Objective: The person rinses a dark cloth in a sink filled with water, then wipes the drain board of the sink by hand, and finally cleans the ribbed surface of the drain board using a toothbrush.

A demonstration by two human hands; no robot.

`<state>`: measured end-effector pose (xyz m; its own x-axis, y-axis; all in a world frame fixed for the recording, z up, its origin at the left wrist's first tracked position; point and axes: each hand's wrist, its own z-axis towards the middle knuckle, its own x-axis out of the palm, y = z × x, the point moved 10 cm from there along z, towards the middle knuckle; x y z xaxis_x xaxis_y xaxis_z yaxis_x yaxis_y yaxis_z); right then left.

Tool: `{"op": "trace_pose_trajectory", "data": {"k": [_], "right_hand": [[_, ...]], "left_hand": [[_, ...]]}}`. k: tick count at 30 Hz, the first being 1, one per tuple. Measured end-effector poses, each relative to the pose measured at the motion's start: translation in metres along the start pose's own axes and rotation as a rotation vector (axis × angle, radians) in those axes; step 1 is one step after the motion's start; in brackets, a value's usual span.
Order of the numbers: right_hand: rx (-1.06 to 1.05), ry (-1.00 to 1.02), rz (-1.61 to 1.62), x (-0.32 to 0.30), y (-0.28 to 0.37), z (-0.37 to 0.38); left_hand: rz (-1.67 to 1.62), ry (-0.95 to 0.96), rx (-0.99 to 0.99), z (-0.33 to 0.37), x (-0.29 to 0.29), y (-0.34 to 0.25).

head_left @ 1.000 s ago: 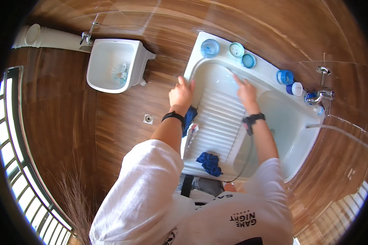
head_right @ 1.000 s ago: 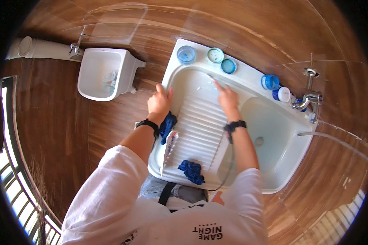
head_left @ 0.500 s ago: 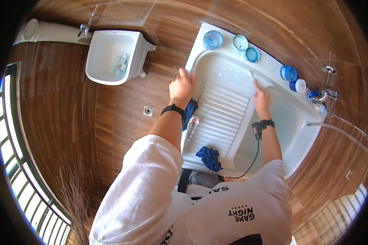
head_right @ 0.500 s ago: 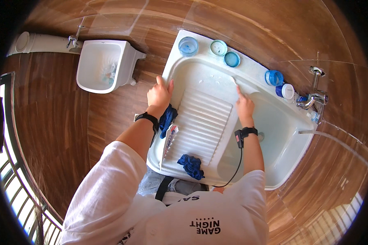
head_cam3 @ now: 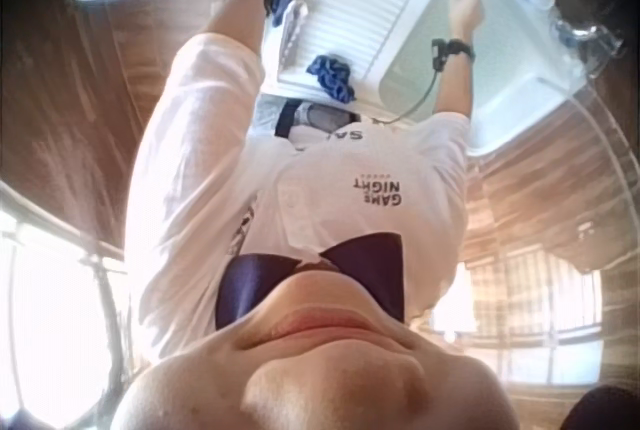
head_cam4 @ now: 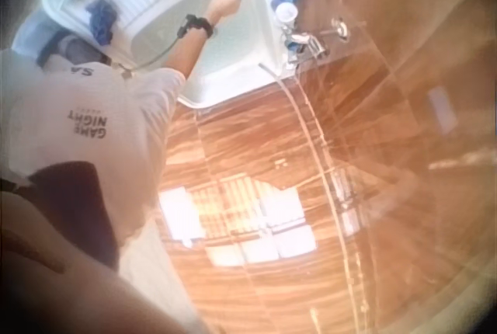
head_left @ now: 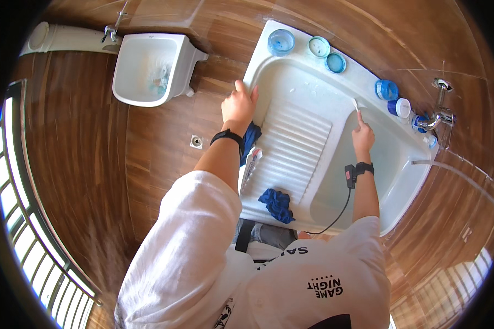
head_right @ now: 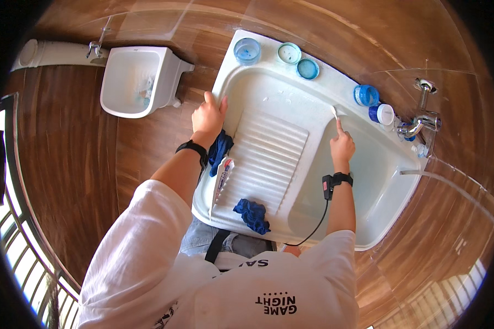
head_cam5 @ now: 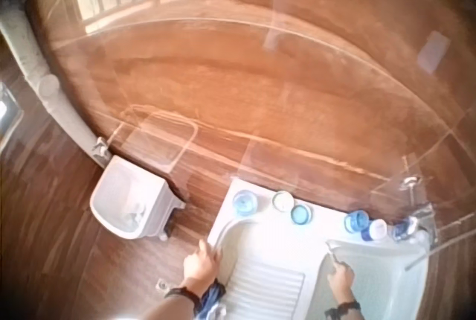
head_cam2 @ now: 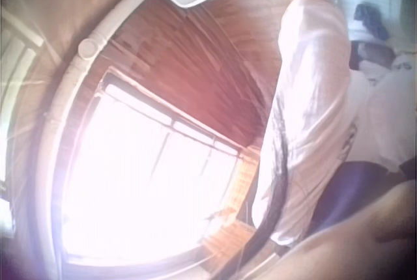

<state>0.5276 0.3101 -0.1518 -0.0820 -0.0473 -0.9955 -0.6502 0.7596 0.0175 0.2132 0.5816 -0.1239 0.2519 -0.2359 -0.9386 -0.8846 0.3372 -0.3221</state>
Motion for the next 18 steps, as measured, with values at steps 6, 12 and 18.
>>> {"op": "trace_pose_trajectory", "data": {"k": [6,12,18], "right_hand": [[-0.238,-0.017,0.113,0.000,0.108,0.015],[-0.365,0.076,-0.032,-0.016,0.157,0.031],[-0.113,0.044,-0.005,-0.010,0.015,0.007]], "left_hand": [[-0.008,-0.007,0.016,0.001,0.005,-0.006],[0.012,-0.012,0.007,0.000,0.006,-0.003],[0.024,-0.019,0.001,0.000,0.005,0.000]]}}
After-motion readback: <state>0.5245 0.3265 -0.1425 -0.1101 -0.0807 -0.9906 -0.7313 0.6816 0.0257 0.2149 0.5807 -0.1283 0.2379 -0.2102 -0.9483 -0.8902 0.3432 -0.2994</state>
